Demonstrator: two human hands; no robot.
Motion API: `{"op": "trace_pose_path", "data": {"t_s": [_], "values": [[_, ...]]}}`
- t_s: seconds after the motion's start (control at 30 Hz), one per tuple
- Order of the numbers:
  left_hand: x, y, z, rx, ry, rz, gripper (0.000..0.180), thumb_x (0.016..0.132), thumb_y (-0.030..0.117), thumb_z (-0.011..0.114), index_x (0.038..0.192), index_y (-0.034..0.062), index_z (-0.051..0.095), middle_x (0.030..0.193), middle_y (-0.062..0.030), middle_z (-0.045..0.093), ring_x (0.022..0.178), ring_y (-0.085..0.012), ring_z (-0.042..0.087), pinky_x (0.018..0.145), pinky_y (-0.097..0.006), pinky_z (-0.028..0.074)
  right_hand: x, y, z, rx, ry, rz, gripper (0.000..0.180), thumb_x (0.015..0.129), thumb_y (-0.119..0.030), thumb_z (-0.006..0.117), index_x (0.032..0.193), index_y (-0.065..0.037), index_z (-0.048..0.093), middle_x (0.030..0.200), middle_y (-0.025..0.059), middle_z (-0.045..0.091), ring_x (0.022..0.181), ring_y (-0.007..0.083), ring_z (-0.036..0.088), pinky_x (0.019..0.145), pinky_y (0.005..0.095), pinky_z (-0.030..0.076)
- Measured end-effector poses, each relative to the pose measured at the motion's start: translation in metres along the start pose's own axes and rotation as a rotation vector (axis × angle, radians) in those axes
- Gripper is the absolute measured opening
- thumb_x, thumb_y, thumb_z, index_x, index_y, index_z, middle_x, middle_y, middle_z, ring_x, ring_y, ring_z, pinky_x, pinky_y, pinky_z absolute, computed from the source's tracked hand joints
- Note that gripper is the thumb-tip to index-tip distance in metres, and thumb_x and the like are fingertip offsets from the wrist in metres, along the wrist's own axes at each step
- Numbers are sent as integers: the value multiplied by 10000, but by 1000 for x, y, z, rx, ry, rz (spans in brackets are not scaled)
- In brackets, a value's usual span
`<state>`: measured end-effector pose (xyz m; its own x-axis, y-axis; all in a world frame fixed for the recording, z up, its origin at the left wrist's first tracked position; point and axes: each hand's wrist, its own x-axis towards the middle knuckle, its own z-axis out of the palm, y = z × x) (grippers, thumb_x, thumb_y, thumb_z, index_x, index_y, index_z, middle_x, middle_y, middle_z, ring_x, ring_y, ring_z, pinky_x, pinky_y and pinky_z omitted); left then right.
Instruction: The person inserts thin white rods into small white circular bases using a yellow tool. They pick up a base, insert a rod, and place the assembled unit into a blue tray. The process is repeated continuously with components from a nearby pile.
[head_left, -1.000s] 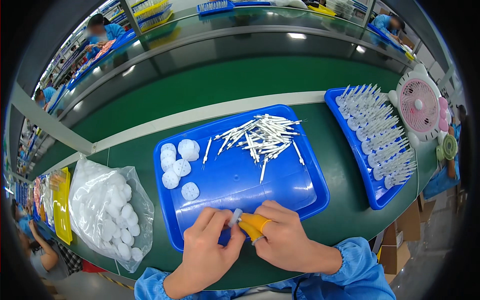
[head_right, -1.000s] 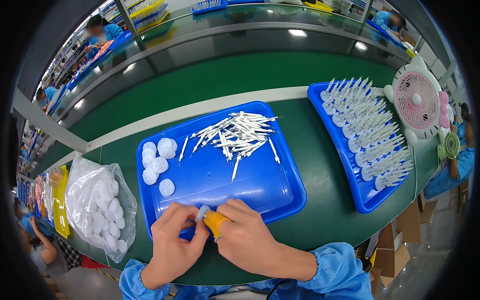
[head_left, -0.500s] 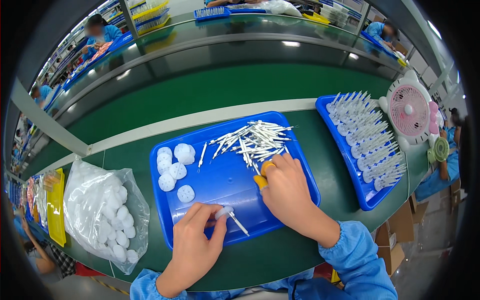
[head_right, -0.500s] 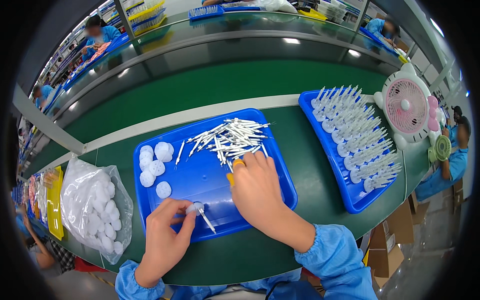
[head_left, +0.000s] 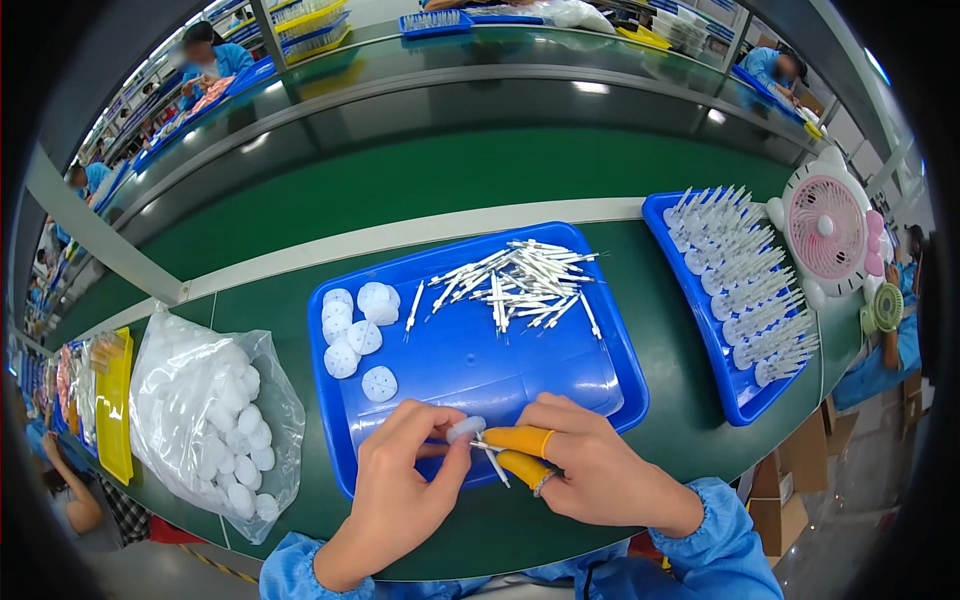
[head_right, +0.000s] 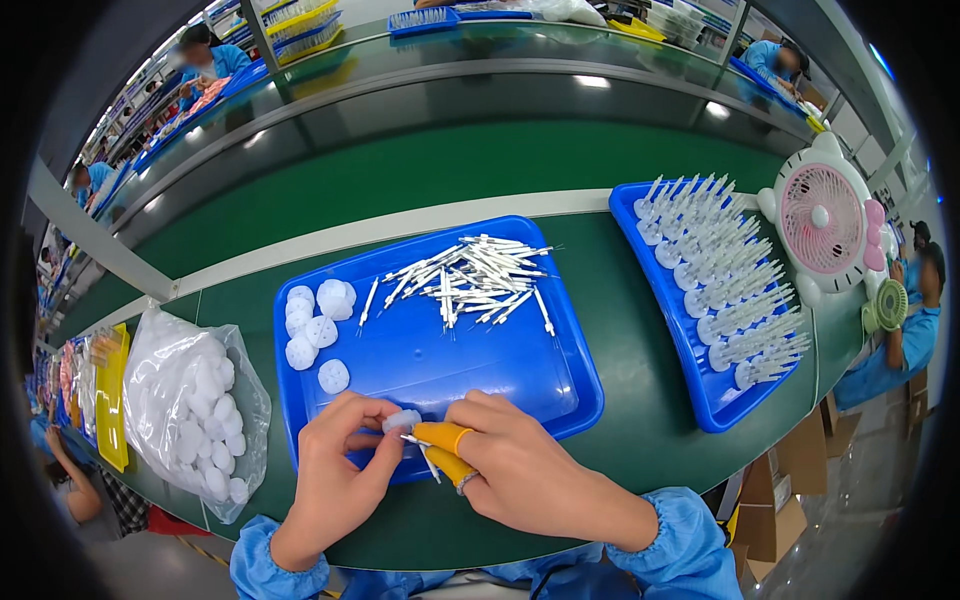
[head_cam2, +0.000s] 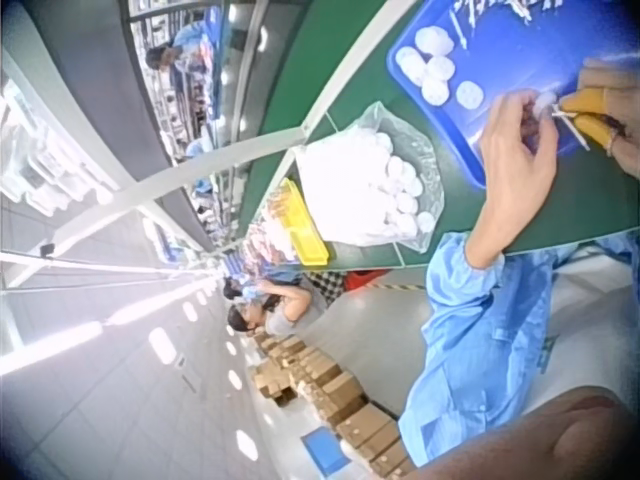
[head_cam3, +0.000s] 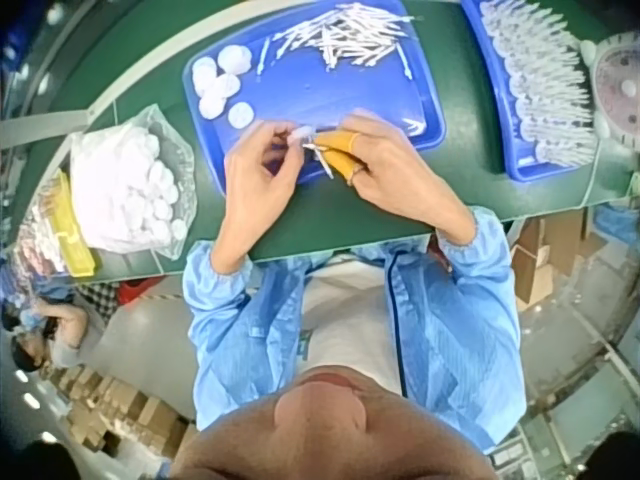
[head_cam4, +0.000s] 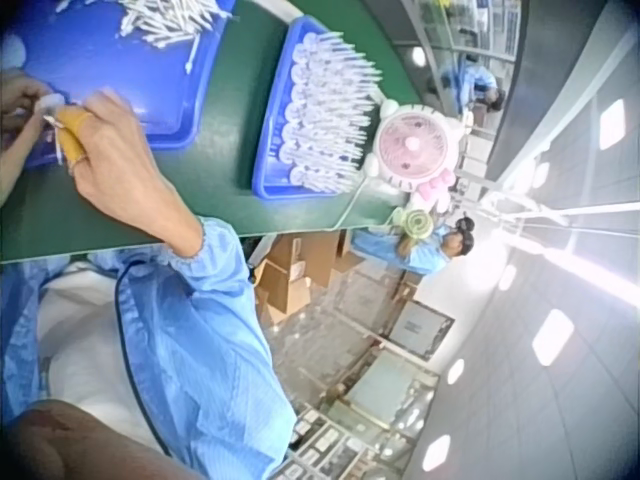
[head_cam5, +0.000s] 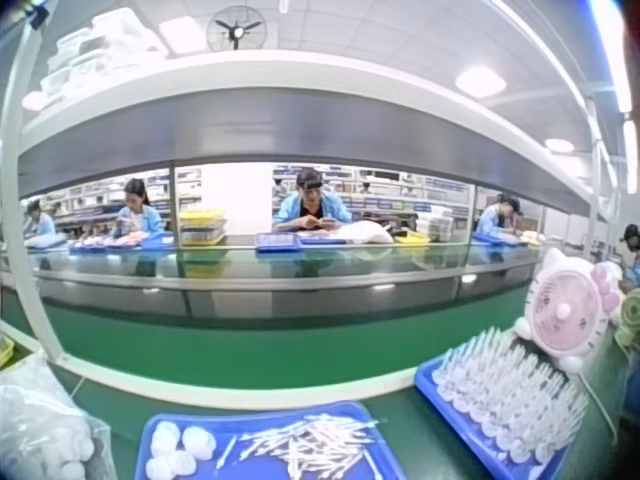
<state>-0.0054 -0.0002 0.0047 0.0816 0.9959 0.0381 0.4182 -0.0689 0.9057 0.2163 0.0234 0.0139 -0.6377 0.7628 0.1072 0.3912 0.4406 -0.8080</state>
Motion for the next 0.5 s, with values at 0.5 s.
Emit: {"op": "trace_pose_path", "data": {"t_s": [0.5], "values": [[-1, -2, 3, 118, 58, -12, 151, 907, -25, 781, 1010, -45, 671, 969, -135, 724, 839, -227, 789, 733, -334, 654, 2, 3, 4, -167, 80, -30, 483, 729, 76, 695, 1211, 81, 735, 972, 142, 599, 890, 318, 561, 796, 424, 466]]}}
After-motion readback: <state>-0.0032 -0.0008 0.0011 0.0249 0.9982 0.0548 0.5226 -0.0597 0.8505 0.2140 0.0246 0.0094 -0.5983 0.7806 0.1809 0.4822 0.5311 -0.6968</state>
